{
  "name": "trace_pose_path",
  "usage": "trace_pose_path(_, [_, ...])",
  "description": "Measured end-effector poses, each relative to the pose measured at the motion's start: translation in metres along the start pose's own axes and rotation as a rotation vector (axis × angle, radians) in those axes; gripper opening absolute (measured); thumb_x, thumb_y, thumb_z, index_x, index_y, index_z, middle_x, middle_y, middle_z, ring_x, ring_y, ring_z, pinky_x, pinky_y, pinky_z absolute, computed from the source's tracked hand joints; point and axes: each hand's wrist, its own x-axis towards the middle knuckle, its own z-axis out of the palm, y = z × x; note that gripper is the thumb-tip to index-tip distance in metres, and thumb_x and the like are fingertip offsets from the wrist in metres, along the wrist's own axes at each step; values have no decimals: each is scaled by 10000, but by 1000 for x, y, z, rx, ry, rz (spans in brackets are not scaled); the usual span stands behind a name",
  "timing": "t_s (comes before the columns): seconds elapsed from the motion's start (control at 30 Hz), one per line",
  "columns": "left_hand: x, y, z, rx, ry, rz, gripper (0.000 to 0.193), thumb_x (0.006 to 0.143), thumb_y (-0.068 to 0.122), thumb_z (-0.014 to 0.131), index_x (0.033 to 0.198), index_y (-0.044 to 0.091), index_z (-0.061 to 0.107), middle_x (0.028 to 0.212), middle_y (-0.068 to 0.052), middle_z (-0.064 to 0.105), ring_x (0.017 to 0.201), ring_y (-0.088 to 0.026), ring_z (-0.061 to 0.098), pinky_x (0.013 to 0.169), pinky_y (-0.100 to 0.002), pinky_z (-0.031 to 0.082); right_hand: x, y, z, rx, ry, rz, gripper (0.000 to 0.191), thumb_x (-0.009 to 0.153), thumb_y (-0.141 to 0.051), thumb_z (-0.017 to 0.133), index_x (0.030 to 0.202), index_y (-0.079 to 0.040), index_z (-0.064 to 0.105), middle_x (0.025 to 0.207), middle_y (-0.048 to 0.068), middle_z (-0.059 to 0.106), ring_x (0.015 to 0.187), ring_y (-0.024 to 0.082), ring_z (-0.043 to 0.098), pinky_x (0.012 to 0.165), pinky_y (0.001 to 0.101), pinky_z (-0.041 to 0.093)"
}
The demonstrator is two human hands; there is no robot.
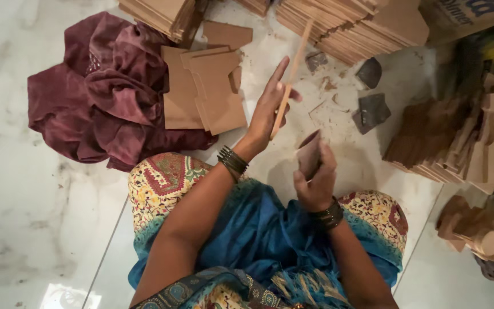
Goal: The person sits on the floor and sands the edges of cut cardboard pieces using a sanding block, rubbing along the edges and corners of each piece. Sanded pieces are set on a pile beside them, and they pick up the next piece to continue sanding.
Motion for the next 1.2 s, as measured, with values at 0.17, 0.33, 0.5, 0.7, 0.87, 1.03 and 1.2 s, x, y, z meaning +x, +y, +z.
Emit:
trace_pose_path(0.17, [-6, -17, 6, -325, -127, -204, 732, 1049, 572, 366, 1662, 211, 193, 888, 29, 494, 591, -58, 360, 458, -186, 285, 3, -6, 1, 635, 11, 361, 820, 942, -211, 621, 1584, 9, 160, 1505, 241, 358, 1103, 315, 501, 965, 431, 486])
trace_pose_path(0.33, [-9, -49, 15, -134, -233, -87, 818, 1118, 579, 441, 1701, 64, 189, 1110, -7, 458, 893, -80, 441, 725, -214, 388, 11, -16, -9, 44, -67, 14, 730, 977, -234, 609, 1577, 32, 290, 1551, 277, 455, 1427, 415, 499, 1179, 482, 430])
trace_pose_path(0.5, [-7, -46, 13, 247, -191, -1, 869, 1025, 372, 641, 1665, 6, 181, 1403, -160, 579, 1272, -232, 570, 1100, -373, 456, 14, -17, -22, 60, -54, 24, 704, 1002, -302, 584, 1565, 37, 331, 1531, 283, 504, 1413, 404, 541, 1194, 452, 442])
trace_pose_path(0.7, [-4, -15, 11, 9, 18, -25, 950, 825, 173, 774, 1563, 11, 199, 1210, -123, 675, 997, -181, 677, 835, -324, 598, 18, -8, -32, 155, 127, 106, 759, 1007, -368, 583, 1601, 37, 340, 1583, 262, 467, 1455, 401, 475, 1267, 467, 362])
trace_pose_path(0.87, [-1, -7, 5, -263, 25, -129, 388, 984, 233, 704, 1254, -32, 621, 1083, -65, 711, 911, -119, 685, 783, -291, 585, 28, -13, -47, -141, -2, -80, 618, 966, -282, 654, 1513, -38, 504, 1385, 176, 600, 1249, 387, 620, 1053, 444, 519])
trace_pose_path(1.03, [-1, 0, -1, -211, -41, -102, 341, 1034, 269, 661, 1216, -19, 669, 1069, -33, 714, 907, -78, 669, 787, -271, 565, 47, -14, -67, -186, -173, 184, 570, 807, -232, 709, 1357, -86, 665, 1127, 156, 589, 800, 281, 621, 736, 399, 535])
trace_pose_path(1.2, [0, 1, 0, -54, -52, -122, 330, 1014, 251, 657, 1195, -23, 692, 1020, -30, 727, 867, -81, 669, 745, -262, 558, 50, -12, -73, -183, 67, -2, 619, 797, -114, 702, 1411, -72, 634, 1160, 162, 555, 1020, 315, 592, 902, 410, 519])
